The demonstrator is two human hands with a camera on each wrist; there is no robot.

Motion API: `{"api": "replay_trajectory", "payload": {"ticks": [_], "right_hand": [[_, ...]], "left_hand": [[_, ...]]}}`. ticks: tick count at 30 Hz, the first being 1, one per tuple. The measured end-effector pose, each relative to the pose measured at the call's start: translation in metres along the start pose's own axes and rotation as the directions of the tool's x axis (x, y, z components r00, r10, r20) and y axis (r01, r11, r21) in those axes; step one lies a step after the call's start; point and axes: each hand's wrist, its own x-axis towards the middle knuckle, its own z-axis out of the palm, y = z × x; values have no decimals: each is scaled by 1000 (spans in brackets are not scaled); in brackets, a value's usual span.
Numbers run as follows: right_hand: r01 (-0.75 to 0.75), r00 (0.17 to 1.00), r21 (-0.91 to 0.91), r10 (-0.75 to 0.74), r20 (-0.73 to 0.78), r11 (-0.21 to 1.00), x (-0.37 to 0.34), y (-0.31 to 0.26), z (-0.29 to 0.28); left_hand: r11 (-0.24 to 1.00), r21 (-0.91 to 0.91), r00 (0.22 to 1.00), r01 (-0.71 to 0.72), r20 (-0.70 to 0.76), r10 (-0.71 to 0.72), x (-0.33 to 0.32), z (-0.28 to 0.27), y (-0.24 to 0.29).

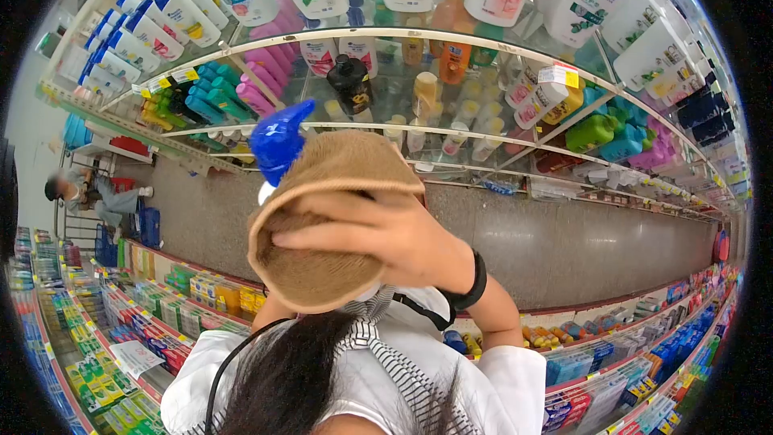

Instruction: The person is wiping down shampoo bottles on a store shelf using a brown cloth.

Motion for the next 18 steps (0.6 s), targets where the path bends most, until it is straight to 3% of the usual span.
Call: {"api": "replay_trajectory", "payload": {"ticks": [1, 2, 3, 4, 7, 10, 11, 12, 14, 15, 16, 18], "right_hand": [[32, 992, 81, -41, 123, 996, -2, 13, -4], [31, 992, 81, -41, 120, 996, -10, 19, 5], [-182, 983, 251, 176, 49, 951, -20, 22, 19], [-364, 920, 423, 393, 21, 830, -28, 23, 30], [-294, 932, 445, 356, -62, 846, -36, 26, 51], [-333, 928, 449, 371, 4, 829, -32, 30, 49], [-316, 946, 256, 324, 11, 913, -28, 26, 43], [-317, 945, 257, 326, 9, 913, -23, 23, 40], [21, 1000, 2, -21, -4, 1000, -14, 16, 35], [-18, 998, -74, 23, 57, 997, -12, 3, 31], [-18, 998, -75, 23, 56, 997, -16, 1, 37], [-164, 949, 202, 98, 299, 965, -26, 3, 52]], "left_hand": [[996, 66, 998, -65, 3, 65, -1, 2, 1], [984, 127, 992, -123, 1, 124, -2, 3, 2], [976, 157, 988, -149, -19, 154, -6, 4, 6], [970, 181, 984, -165, -40, 175, -9, 3, 9], [944, 261, 972, -202, -64, 226, -13, 1, 17], [885, 347, 945, -312, 19, 326, -5, 1, 18], [878, 351, 942, -324, 31, 335, -5, 1, 18], [876, 349, 939, -334, 40, 342, -4, 2, 17], [877, 331, 934, -348, 41, 355, -4, 2, 16], [883, 316, 934, -347, 34, 355, -5, 3, 16], [885, 306, 933, -351, 30, 360, -6, 3, 17], [898, 273, 933, -344, -8, 359, -10, 0, 19]]}}
